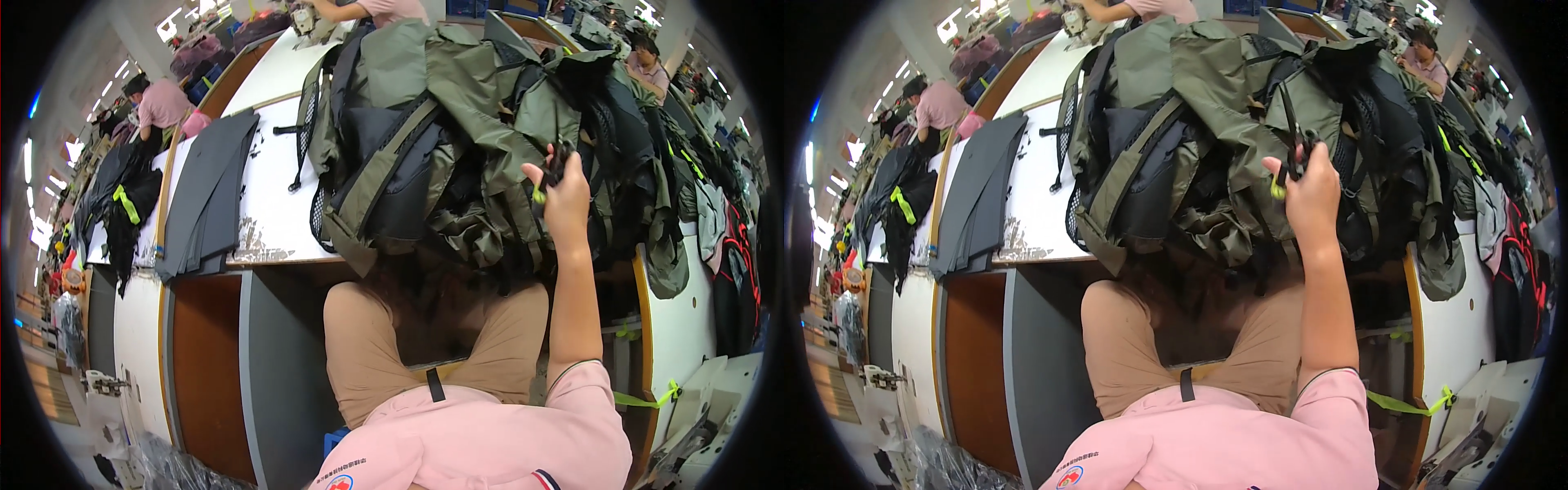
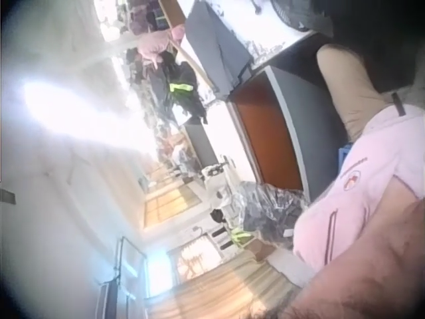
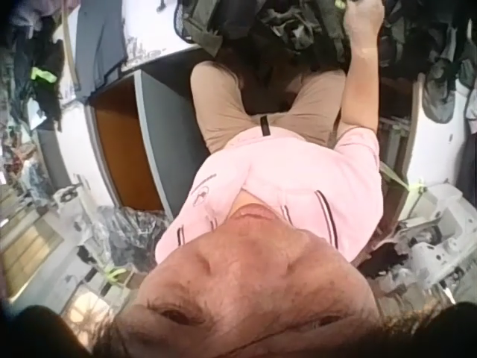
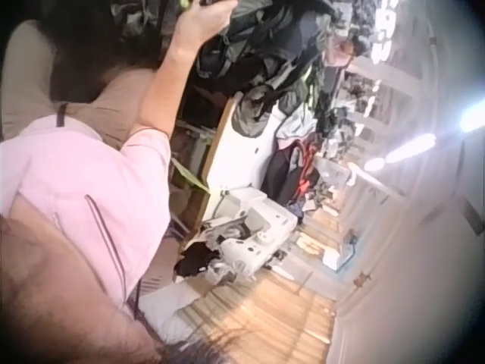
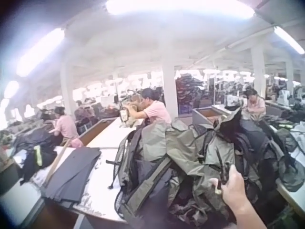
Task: Trim excess fabric and threads from a green garment component using scissors.
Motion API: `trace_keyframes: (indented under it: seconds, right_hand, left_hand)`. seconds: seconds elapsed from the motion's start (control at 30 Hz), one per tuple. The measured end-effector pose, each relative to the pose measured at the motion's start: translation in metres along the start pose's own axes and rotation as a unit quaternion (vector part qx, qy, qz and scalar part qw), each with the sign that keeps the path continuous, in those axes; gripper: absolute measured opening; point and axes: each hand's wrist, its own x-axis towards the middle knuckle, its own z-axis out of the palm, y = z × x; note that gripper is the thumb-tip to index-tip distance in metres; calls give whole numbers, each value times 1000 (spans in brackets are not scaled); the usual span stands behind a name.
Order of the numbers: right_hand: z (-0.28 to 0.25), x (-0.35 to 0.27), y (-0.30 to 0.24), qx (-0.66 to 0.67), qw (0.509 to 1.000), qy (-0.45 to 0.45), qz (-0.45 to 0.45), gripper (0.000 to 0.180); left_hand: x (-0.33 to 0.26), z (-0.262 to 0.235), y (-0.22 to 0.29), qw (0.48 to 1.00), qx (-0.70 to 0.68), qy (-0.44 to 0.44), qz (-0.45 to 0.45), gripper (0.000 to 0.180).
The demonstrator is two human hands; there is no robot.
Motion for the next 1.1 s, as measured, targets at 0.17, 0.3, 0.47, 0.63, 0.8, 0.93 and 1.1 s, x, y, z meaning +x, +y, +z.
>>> trace_keyframes:
  seconds: [0.17,0.3,0.47,0.63,0.8,0.93,1.1]
  right_hand:
    - [25,10,27,145,980,-120,72,31]
    - [33,-9,22,171,974,-119,84,29]
    - [25,-37,-3,178,978,-98,57,27]
    - [21,-67,-4,228,960,-122,102,24]
    - [-5,-84,-8,239,954,-146,108,19]
    - [-15,-94,-1,248,940,-181,152,16]
    - [-6,-107,-19,287,919,-214,164,18]
  left_hand:
    - [-2,-42,46,940,29,334,67,30]
    - [19,-163,164,796,-161,494,312,11]
    - [67,-296,239,640,-140,667,356,44]
    - [101,-359,271,674,10,709,206,50]
    - [77,-393,225,558,-146,779,245,21]
    - [5,-382,185,461,-316,730,394,13]
    - [-75,-315,188,453,-305,675,496,5]
